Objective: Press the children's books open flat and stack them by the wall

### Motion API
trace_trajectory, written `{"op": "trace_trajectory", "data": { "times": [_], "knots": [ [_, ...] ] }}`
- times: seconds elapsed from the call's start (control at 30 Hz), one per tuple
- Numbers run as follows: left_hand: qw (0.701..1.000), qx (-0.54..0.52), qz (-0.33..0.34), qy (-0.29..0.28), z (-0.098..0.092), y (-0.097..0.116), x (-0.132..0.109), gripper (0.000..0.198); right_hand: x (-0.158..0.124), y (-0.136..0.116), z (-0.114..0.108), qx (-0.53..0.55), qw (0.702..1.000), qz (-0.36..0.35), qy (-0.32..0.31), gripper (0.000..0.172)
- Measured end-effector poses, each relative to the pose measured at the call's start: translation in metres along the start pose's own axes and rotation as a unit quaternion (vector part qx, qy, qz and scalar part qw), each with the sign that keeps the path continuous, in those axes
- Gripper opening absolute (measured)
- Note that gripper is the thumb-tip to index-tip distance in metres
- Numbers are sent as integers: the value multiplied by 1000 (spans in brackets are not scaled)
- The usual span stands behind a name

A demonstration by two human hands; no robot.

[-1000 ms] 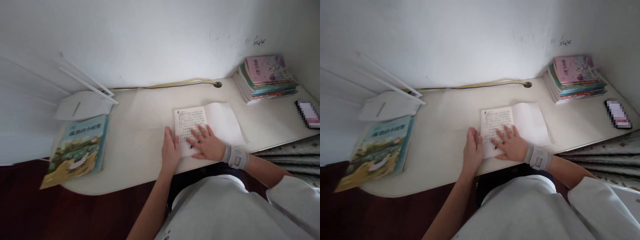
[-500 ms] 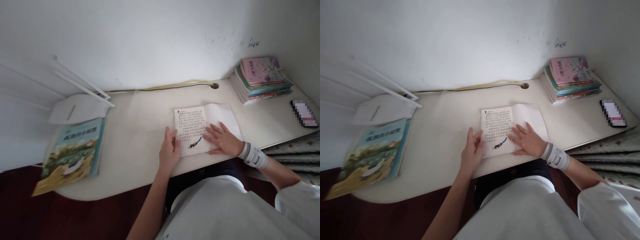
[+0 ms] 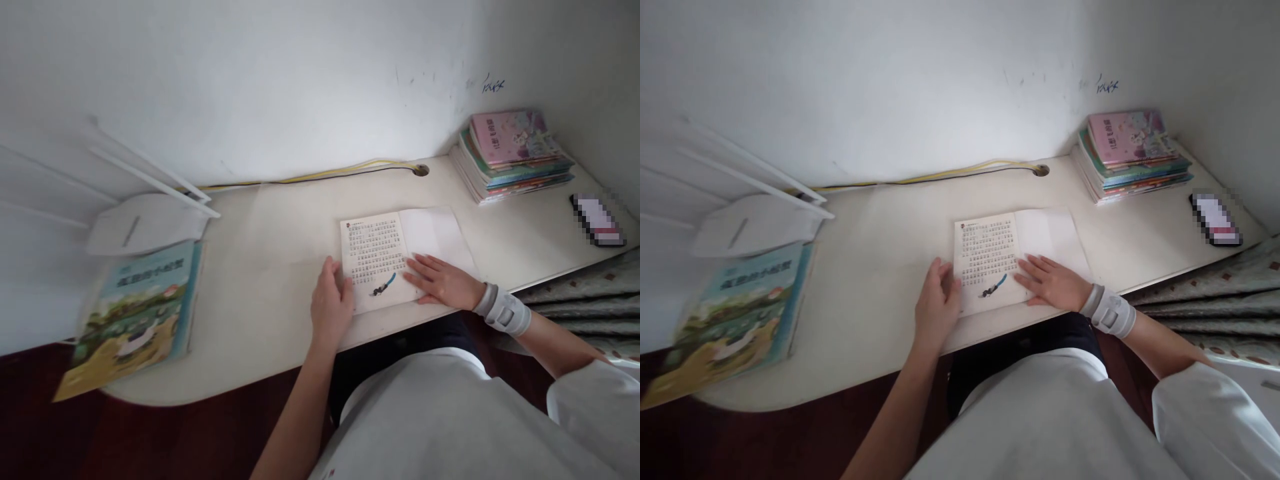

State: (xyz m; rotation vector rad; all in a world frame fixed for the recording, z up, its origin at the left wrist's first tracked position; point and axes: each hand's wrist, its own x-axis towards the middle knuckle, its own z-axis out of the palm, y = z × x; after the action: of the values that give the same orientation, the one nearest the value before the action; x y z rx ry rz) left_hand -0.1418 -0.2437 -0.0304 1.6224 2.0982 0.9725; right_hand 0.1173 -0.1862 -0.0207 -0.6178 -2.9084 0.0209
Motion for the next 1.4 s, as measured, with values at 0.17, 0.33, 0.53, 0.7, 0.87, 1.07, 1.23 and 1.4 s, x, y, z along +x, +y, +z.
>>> {"op": "trace_trajectory", "data": {
  "times": [0.17, 0.33, 0.53, 0.7, 0.87, 1.07, 1.23, 1.4],
  "knots": [
    [997, 48, 58, 8, 3, -1, 0, 54, -18, 11, -7, -59, 997, -31, 39, 52],
    [996, 50, 70, 6, 3, -3, 1, 51, -39, 3, -15, -139, 985, -55, 86, 26],
    [994, 76, 74, 9, 5, -3, 1, 51, -40, -11, -25, -155, 984, 0, 86, 25],
    [995, 56, 82, -6, 4, -2, 1, 54, -40, -12, -32, -108, 991, 84, 7, 31],
    [994, 71, 75, -20, 5, 3, 2, 61, -25, -19, -23, -64, 997, 46, -4, 37],
    [988, 125, 60, -70, 6, 10, 1, 67, -2, -23, -25, 11, 999, -32, -33, 50],
    [984, 125, 90, -88, 6, 9, -1, 68, 20, -35, -6, 18, 997, 75, -23, 59],
    [990, 100, 75, -60, 6, 7, -2, 69, 21, -31, -2, 23, 992, 122, -27, 74]
  ]
}}
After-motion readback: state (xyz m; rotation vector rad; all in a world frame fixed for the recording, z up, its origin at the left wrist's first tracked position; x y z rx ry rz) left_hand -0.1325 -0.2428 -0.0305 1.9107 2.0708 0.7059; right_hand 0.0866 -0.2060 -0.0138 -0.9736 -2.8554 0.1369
